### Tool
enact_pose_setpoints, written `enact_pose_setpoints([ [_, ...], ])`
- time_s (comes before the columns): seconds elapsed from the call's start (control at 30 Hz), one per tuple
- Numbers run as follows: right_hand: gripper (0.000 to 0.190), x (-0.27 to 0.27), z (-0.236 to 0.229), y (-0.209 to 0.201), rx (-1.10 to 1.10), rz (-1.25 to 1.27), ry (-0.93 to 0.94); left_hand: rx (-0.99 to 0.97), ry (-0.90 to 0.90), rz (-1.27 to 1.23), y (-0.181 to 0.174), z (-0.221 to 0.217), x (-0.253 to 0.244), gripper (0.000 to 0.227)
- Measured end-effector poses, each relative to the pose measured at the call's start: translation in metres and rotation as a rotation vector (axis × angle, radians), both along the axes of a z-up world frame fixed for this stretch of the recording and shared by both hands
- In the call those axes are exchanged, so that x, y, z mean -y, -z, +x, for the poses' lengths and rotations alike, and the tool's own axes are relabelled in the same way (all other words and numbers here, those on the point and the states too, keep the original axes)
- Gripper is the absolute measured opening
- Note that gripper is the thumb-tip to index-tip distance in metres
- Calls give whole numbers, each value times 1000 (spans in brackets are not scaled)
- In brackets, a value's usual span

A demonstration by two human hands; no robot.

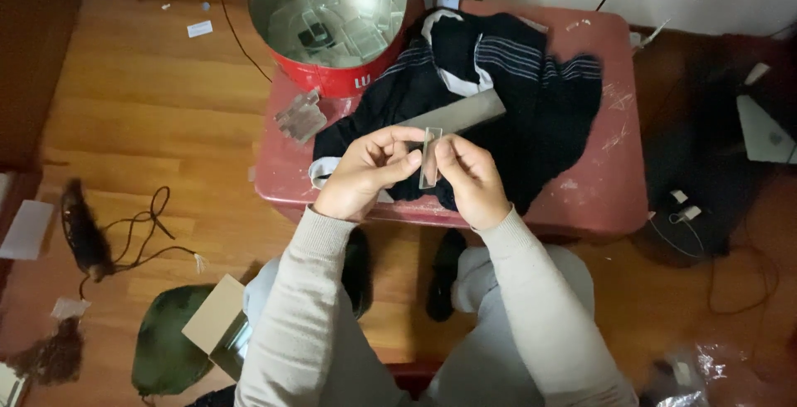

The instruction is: Sharpening a small rectangular metal piece using a whetstone on a low stool.

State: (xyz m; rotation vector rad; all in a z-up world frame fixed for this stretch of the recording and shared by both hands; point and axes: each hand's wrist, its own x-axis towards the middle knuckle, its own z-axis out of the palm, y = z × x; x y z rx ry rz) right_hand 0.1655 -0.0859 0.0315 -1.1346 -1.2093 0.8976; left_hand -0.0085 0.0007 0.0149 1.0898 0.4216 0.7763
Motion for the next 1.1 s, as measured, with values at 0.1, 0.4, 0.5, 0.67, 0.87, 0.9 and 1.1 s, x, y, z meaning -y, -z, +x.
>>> enact_pose_setpoints([
  [0.1, 43, 3, 0, 3, 43, -5, 77, -42, -34, 11, -14, 2, 4, 37],
  [0.4, 27, 0, -8, 4, 718, 272, 490, -380, -309, 258, -11, -3, 0, 9],
  [0.5, 86, -4, -8, 2, 965, 421, 373, -449, -325, 266, -11, -9, -4, 8],
  [0.67, 84, -7, -7, 9, 1188, 472, 347, -490, -309, 284, -23, -14, 0, 9],
  [0.87, 79, -8, -7, -1, 1256, 506, 318, -527, -221, 225, -29, -17, 1, 13],
  [0.9, 78, -8, -7, -3, 1250, 518, 296, -526, -211, 217, -30, -18, 1, 15],
  [1.1, 64, -12, -5, 7, 1220, 608, 305, -588, -150, 200, -31, -21, -4, 16],
])
